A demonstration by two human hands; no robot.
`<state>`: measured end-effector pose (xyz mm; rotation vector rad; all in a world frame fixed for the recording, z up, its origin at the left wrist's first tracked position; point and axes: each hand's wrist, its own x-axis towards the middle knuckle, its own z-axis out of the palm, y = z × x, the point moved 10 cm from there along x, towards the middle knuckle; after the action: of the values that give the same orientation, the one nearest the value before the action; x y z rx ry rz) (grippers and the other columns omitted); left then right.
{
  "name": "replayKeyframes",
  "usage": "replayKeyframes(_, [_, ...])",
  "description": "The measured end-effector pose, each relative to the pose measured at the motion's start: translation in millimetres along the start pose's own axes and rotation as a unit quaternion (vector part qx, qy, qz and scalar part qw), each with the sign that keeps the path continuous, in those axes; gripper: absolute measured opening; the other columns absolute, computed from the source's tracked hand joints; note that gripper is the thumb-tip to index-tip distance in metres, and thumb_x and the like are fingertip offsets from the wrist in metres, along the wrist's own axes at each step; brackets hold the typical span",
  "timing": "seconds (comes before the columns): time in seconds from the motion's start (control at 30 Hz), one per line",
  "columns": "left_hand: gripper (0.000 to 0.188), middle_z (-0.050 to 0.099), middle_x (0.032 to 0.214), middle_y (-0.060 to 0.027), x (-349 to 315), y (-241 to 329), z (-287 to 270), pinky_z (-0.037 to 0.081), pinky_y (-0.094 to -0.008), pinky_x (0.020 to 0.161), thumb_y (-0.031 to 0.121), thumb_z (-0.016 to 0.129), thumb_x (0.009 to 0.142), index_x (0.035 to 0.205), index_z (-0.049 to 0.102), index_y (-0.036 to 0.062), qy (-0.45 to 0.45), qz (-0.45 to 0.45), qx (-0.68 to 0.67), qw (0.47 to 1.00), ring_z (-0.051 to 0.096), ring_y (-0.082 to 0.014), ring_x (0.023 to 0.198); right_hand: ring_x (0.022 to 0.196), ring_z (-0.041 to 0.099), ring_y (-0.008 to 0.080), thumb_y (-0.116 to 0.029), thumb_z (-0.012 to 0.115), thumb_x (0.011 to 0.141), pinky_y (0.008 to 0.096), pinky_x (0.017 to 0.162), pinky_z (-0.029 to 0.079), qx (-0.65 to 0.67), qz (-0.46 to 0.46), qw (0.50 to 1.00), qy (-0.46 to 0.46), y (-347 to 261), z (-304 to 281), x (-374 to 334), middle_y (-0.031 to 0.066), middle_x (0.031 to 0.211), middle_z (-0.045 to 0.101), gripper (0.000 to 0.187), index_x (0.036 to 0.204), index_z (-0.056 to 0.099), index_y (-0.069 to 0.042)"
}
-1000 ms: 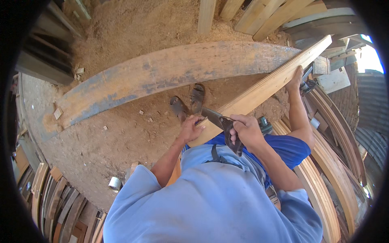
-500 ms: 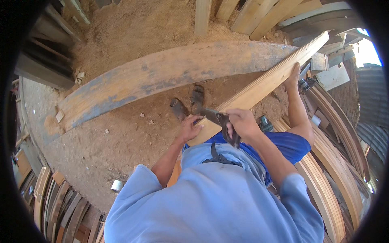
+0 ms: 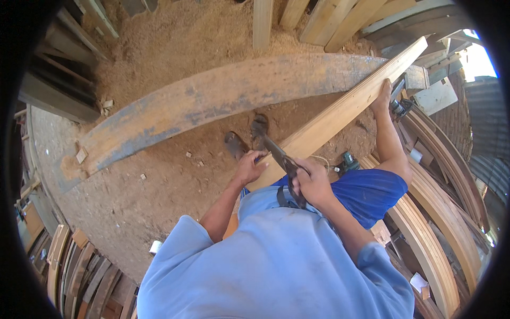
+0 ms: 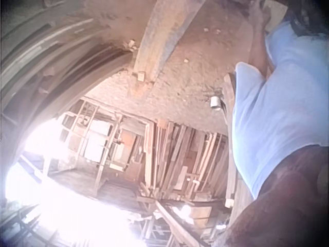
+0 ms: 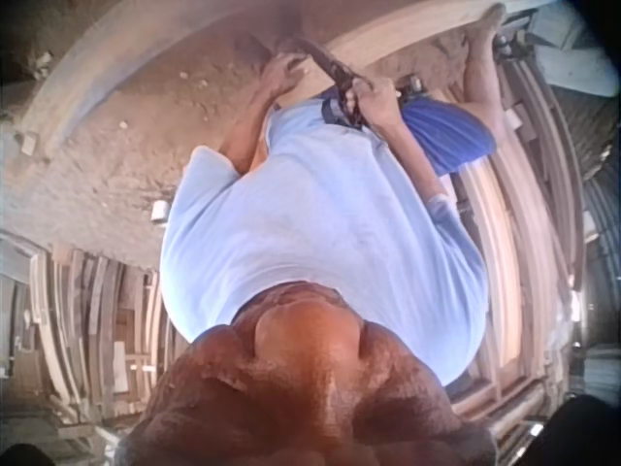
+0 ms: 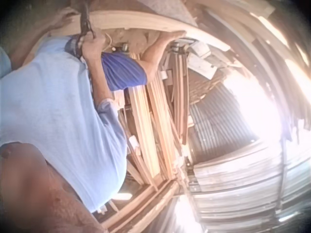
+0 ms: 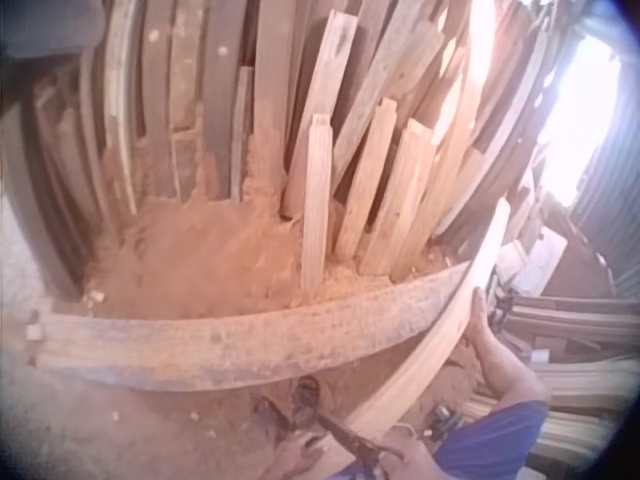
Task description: The person saws a long wooden board by hand using a hand saw, then moves it to a stack and handles another curved wooden component.
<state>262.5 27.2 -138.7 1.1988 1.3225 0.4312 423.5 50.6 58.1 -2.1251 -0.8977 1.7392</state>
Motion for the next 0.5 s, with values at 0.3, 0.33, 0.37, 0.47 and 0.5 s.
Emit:
replayKeyframes(0.3, [0.062,0.067,0.123,-0.0174,8,-20,0,0.049,-0.0429,0.098,0.038,0.083,0.076,0.126,0.065,0.0061,-0.026,-0.036,0.054,0.998,0.063,-0.0344,0.114,0.060,0.055,0.0088,-0.006,0.052,0.099,0.0237,0.059,0.048,0.015,-0.187,0.976,0.114,-106,-62,-120,0.0040,0.075,0.061,0.033,0.127,0.063,0.007])
replayKeyframes(0.33, [0.065,0.066,0.126,-0.0186,12,-21,6,0.049,-0.0427,0.100,0.040,0.084,0.074,0.125,0.065,0.0038,-0.073,-0.059,0.110,0.990,0.063,-0.0341,0.117,0.060,0.055,0.0085,-0.006,0.052,0.099,0.0235,0.059,0.048,0.053,-0.223,0.964,0.132,-112,-66,-125,0.0036,0.075,0.060,0.033,0.128,0.062,0.006])
replayKeyframes(0.37, [0.068,0.066,0.128,-0.0198,13,-25,11,0.049,-0.0426,0.101,0.042,0.085,0.073,0.124,0.065,0.0014,-0.116,-0.083,0.167,0.976,0.063,-0.0337,0.119,0.061,0.055,0.0081,-0.006,0.052,0.099,0.0232,0.060,0.048,0.090,-0.258,0.950,0.148,-116,-71,-127,0.0033,0.075,0.060,0.033,0.129,0.061,0.006])
replayKeyframes(0.47, [0.075,0.067,0.127,-0.0217,15,2,15,0.049,-0.0423,0.103,0.047,0.087,0.068,0.123,0.065,0.0017,-0.251,-0.064,0.078,0.963,0.062,-0.0342,0.122,0.063,0.054,0.0075,-0.007,0.051,0.101,0.0229,0.062,0.048,0.129,-0.305,0.929,0.166,-121,-77,-132,0.0021,0.074,0.058,0.035,0.132,0.059,0.006])
replayKeyframes(0.5, [0.074,0.067,0.126,-0.0215,22,1,13,0.049,-0.0428,0.102,0.047,0.086,0.069,0.123,0.065,0.0022,-0.249,-0.048,0.079,0.964,0.063,-0.0346,0.121,0.063,0.053,0.0073,-0.007,0.051,0.101,0.0229,0.062,0.048,0.129,-0.311,0.927,0.167,-123,-77,-133,0.0017,0.074,0.057,0.035,0.133,0.059,0.006])
